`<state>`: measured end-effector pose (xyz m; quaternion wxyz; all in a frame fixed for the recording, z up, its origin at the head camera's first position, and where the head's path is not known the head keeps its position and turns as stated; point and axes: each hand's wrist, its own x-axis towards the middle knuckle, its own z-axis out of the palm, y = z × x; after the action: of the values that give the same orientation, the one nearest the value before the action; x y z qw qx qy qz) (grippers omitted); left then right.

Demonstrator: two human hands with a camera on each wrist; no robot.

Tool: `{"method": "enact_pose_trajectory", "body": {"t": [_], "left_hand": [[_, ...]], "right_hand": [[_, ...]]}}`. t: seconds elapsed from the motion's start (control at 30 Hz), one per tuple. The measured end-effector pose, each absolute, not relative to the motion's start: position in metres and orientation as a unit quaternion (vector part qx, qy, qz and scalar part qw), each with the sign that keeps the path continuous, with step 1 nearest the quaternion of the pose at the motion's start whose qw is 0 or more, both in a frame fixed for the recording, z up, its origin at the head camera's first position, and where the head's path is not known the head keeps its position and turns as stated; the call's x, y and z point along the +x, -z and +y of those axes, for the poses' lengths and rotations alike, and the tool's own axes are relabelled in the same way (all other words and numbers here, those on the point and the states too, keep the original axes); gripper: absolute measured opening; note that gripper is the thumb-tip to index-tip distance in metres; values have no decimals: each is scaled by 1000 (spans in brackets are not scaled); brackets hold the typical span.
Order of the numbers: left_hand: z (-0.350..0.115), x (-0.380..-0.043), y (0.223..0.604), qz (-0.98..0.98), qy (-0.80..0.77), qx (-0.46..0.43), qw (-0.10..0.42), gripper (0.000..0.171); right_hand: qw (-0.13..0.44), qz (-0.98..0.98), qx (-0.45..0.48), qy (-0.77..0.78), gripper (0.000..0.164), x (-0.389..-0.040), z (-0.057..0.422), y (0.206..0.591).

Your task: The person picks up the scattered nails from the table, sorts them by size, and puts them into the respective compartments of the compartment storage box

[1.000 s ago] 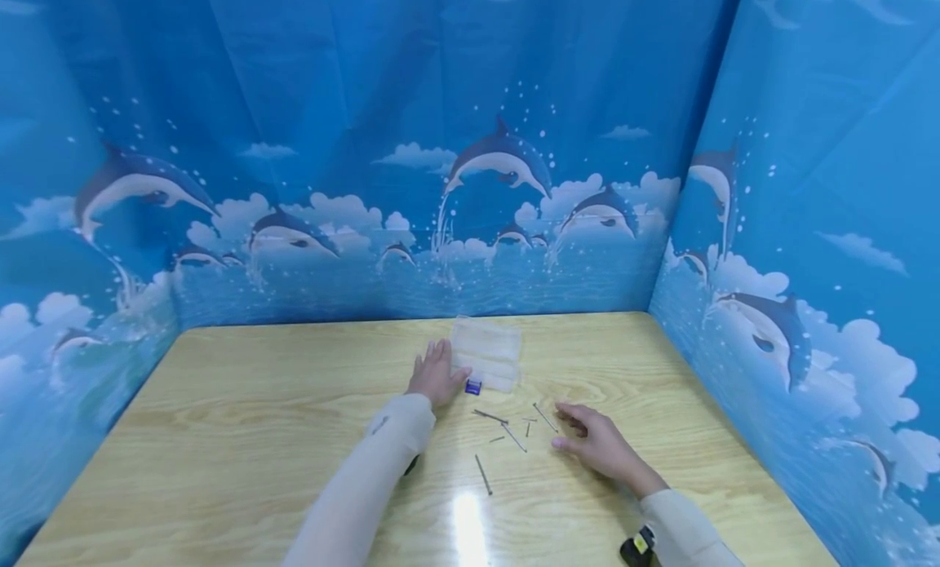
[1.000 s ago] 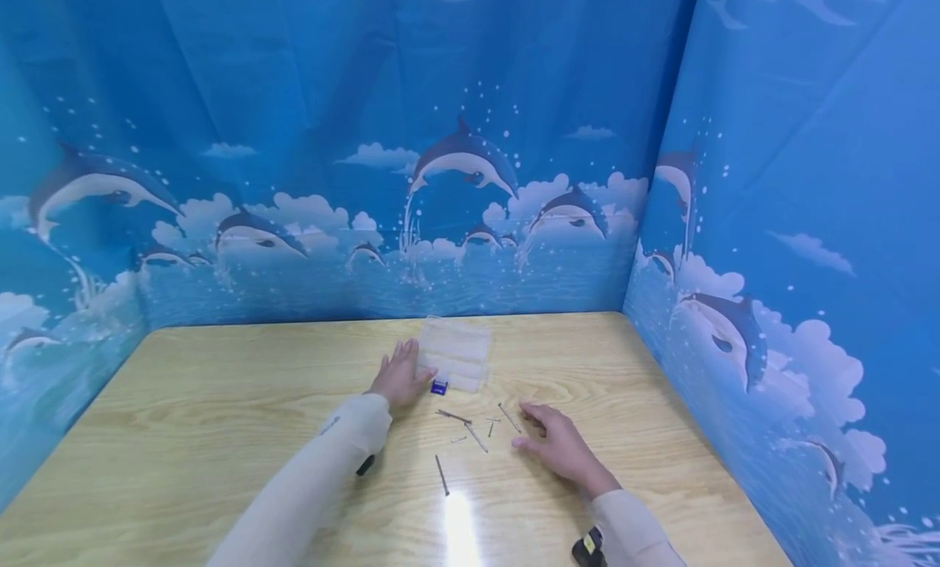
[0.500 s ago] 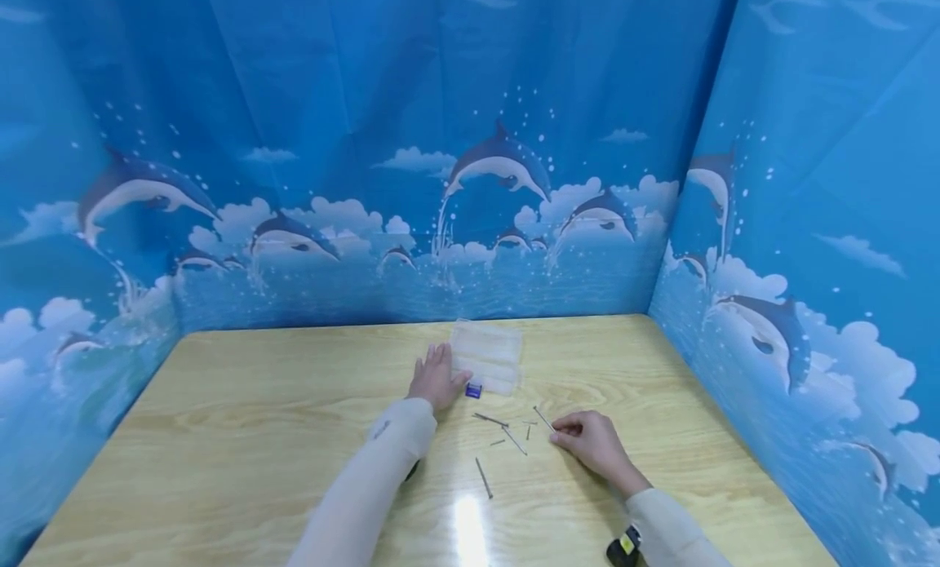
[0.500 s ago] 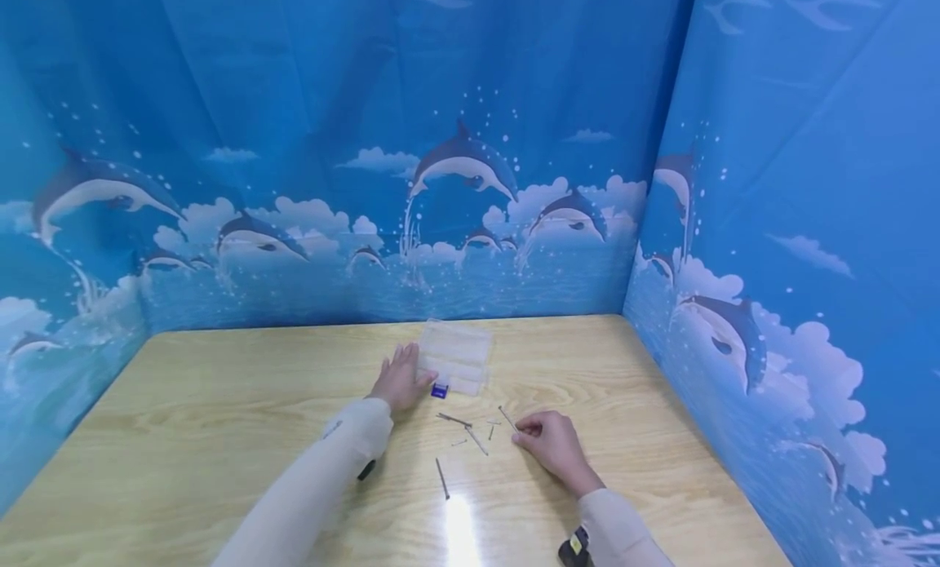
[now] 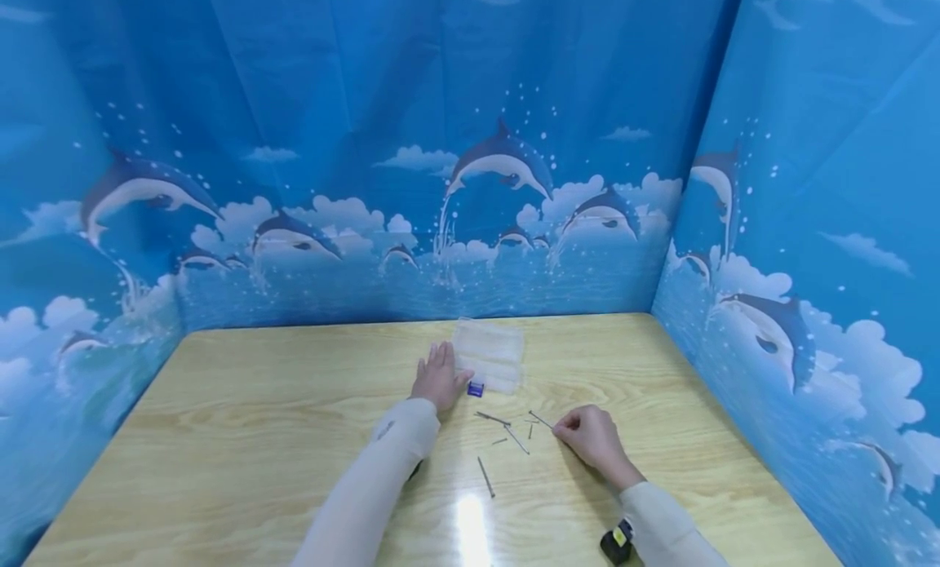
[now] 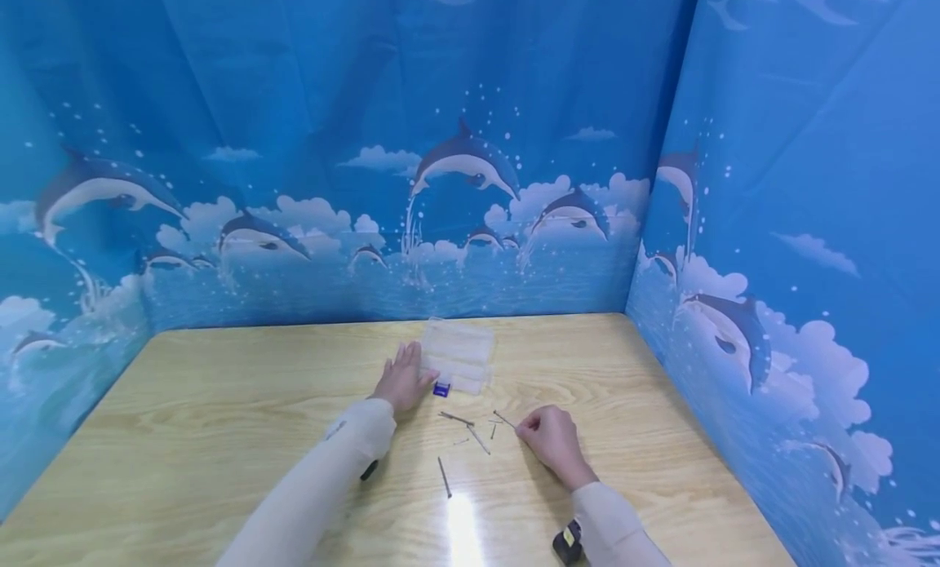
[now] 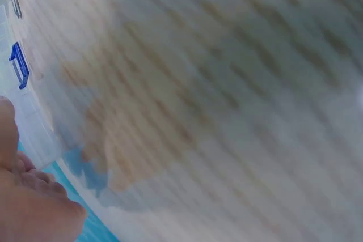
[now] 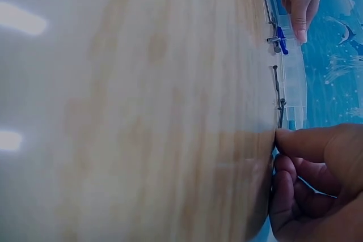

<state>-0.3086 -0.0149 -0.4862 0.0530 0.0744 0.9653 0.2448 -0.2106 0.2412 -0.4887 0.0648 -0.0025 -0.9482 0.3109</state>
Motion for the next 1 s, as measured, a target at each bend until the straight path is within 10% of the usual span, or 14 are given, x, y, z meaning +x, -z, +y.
{"method": "enact_pose_trajectory", "body": {"t": [1.0], "left_hand": [[-15,-311,489,972,-215,78,55,74]], "right_hand": [[34,-945,1,-327,8,-222,242,475]]}}
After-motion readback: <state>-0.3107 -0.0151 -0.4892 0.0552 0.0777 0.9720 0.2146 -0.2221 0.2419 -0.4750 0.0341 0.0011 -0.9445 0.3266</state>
